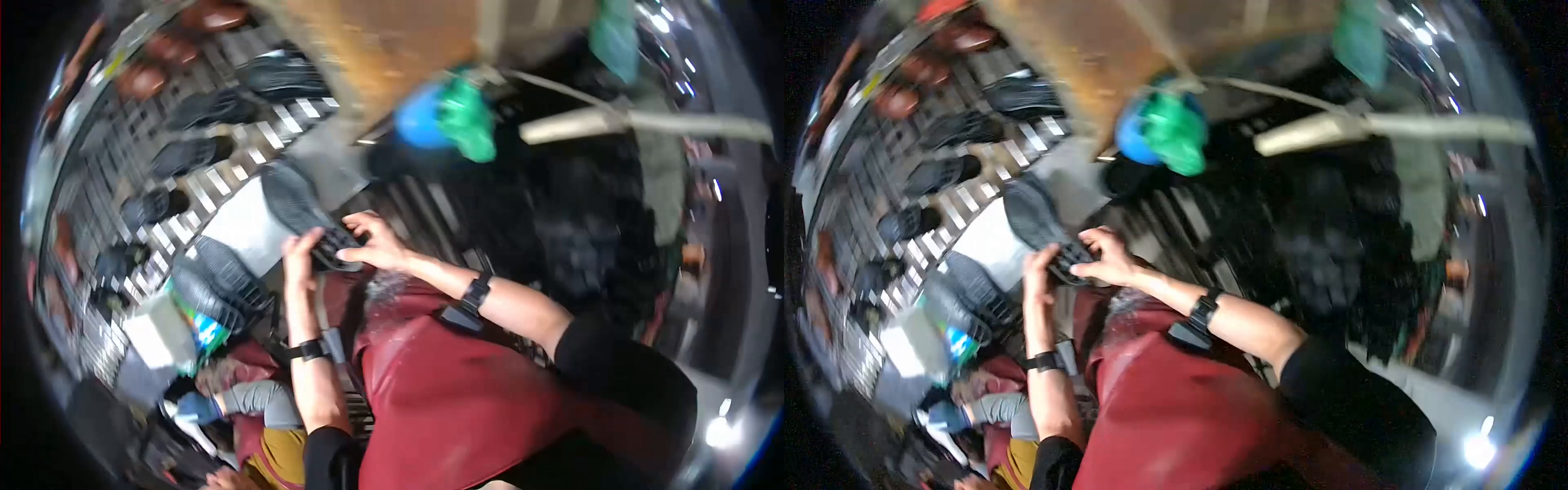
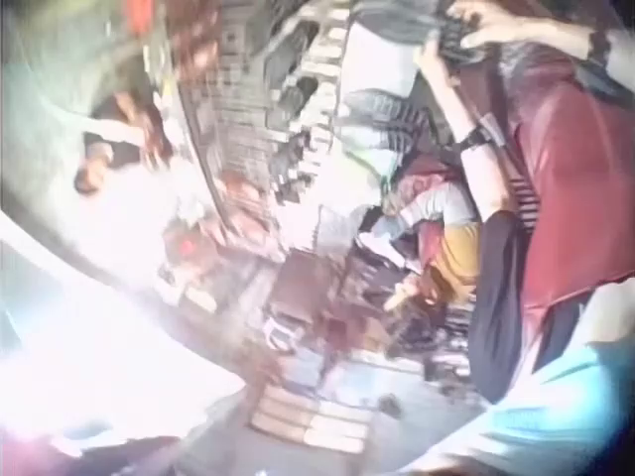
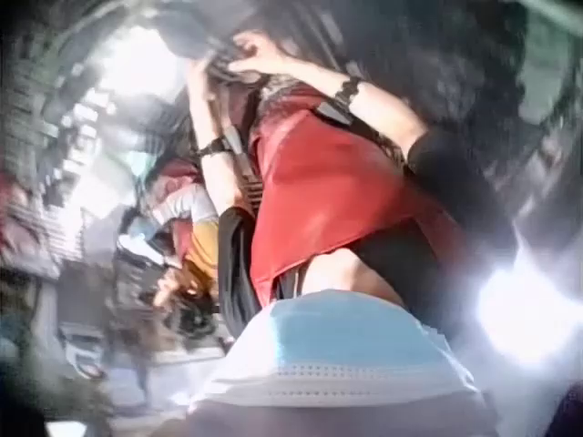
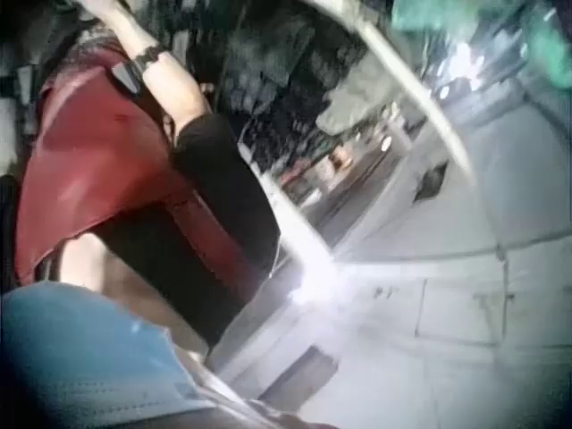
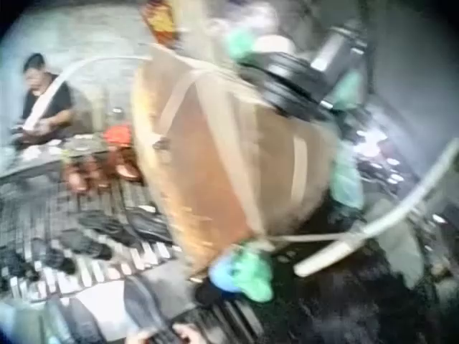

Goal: Moving shoe soles and uppers from storage racks to a conveyor belt processing line.

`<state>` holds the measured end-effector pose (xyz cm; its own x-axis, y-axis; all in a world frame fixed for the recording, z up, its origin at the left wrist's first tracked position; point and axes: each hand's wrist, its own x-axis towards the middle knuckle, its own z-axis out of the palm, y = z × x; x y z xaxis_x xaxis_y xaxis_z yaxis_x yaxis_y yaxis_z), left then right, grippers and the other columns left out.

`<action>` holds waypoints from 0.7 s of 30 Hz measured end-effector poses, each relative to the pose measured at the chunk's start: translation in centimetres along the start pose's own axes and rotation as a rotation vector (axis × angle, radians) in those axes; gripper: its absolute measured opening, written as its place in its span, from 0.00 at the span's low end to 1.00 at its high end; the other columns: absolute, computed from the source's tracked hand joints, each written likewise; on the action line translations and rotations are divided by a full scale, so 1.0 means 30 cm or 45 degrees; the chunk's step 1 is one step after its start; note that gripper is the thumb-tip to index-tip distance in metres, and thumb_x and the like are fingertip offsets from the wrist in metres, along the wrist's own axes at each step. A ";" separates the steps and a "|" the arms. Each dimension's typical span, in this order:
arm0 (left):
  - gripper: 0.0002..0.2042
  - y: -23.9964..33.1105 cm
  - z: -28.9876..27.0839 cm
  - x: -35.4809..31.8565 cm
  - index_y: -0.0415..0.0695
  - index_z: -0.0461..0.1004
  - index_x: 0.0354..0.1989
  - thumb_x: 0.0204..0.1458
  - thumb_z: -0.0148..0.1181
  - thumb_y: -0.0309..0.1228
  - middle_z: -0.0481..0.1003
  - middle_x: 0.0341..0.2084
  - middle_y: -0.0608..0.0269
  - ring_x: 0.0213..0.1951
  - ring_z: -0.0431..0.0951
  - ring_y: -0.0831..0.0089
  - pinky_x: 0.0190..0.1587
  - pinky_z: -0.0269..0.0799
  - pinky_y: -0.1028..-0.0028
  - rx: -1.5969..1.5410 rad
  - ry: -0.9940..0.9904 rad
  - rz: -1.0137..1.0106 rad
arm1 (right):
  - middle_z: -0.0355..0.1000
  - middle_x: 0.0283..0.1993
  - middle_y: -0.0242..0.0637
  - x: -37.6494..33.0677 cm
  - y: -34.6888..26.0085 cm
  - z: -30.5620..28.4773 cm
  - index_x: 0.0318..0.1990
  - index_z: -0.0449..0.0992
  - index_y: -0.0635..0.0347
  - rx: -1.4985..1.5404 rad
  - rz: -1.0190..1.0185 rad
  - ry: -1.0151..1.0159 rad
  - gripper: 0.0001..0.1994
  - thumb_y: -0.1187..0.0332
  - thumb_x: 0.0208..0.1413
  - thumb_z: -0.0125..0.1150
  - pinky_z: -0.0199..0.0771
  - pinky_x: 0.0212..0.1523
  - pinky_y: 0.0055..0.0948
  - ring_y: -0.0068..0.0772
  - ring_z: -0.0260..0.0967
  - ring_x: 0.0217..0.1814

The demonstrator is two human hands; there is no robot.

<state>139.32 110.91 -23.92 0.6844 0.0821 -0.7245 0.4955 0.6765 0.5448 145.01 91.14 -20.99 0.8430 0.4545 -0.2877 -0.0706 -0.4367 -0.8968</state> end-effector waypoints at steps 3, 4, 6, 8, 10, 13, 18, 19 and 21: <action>0.13 -0.031 -0.015 -0.009 0.38 0.79 0.46 0.54 0.67 0.30 0.82 0.37 0.58 0.39 0.84 0.65 0.45 0.81 0.64 -0.090 -0.043 0.083 | 0.74 0.47 0.41 -0.162 0.002 -0.101 0.63 0.69 0.67 -0.016 0.342 -0.164 0.41 0.58 0.44 0.83 0.78 0.46 0.32 0.31 0.74 0.41; 0.14 -0.005 0.002 -0.041 0.38 0.78 0.47 0.54 0.67 0.30 0.82 0.38 0.58 0.40 0.84 0.65 0.46 0.82 0.64 -0.120 -0.096 0.090 | 0.75 0.46 0.40 -0.218 0.030 -0.112 0.64 0.68 0.67 0.026 0.381 -0.158 0.41 0.57 0.45 0.83 0.78 0.45 0.30 0.30 0.74 0.39; 0.21 -0.005 0.023 -0.100 0.36 0.74 0.56 0.53 0.67 0.28 0.82 0.44 0.57 0.43 0.84 0.64 0.51 0.81 0.63 -0.136 -0.274 0.133 | 0.75 0.45 0.38 -0.305 -0.058 -0.170 0.67 0.65 0.68 0.006 0.246 -0.127 0.43 0.57 0.47 0.82 0.78 0.42 0.30 0.28 0.73 0.40; 0.22 0.034 0.112 -0.221 0.35 0.75 0.55 0.51 0.71 0.26 0.81 0.45 0.57 0.46 0.83 0.65 0.54 0.78 0.64 -0.228 -0.459 0.166 | 0.76 0.52 0.39 -0.361 -0.262 -0.253 0.72 0.62 0.64 0.072 0.269 -0.222 0.48 0.55 0.47 0.82 0.78 0.43 0.31 0.29 0.73 0.43; 0.24 0.045 0.177 -0.313 0.35 0.74 0.56 0.50 0.72 0.26 0.82 0.45 0.57 0.47 0.82 0.66 0.57 0.76 0.65 -0.183 -0.538 0.239 | 0.67 0.65 0.45 -0.416 -0.418 -0.279 0.76 0.54 0.61 -0.363 -0.032 -0.103 0.57 0.51 0.42 0.84 0.77 0.50 0.37 0.40 0.72 0.58; 0.36 0.097 0.258 -0.483 0.37 0.59 0.71 0.52 0.64 0.22 0.68 0.65 0.51 0.64 0.71 0.59 0.63 0.71 0.63 -0.027 -0.539 0.192 | 0.64 0.67 0.49 -0.396 -0.532 -0.223 0.76 0.53 0.61 -0.589 -0.173 -0.088 0.60 0.50 0.38 0.85 0.70 0.64 0.43 0.50 0.67 0.66; 0.47 0.188 0.318 -0.672 0.37 0.46 0.77 0.50 0.69 0.19 0.62 0.67 0.46 0.62 0.72 0.60 0.59 0.74 0.65 0.476 -0.297 0.542 | 0.73 0.61 0.39 -0.326 -0.398 -0.177 0.74 0.59 0.55 1.278 0.392 -0.420 0.51 0.81 0.36 0.77 0.78 0.59 0.36 0.39 0.74 0.60; 0.51 0.177 0.300 -0.684 0.37 0.50 0.74 0.44 0.80 0.24 0.64 0.63 0.48 0.60 0.73 0.62 0.60 0.73 0.64 0.847 -0.163 0.767 | 0.71 0.65 0.39 -0.336 -0.366 -0.145 0.74 0.60 0.52 1.515 0.415 -0.437 0.55 0.89 0.30 0.72 0.80 0.58 0.36 0.37 0.72 0.63; 0.44 0.152 0.330 -0.730 0.39 0.57 0.59 0.38 0.86 0.31 0.64 0.59 0.48 0.59 0.70 0.63 0.61 0.69 0.64 0.703 0.045 1.049 | 0.67 0.70 0.40 -0.355 -0.259 -0.112 0.75 0.58 0.52 0.687 -0.092 -0.594 0.44 0.78 0.49 0.69 0.73 0.65 0.37 0.36 0.68 0.68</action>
<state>131.89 104.93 -1.40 0.9151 0.4014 -0.0383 0.0580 -0.0372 0.9976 138.39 87.08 -9.83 0.5478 0.8052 -0.2269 -0.3786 -0.0032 -0.9255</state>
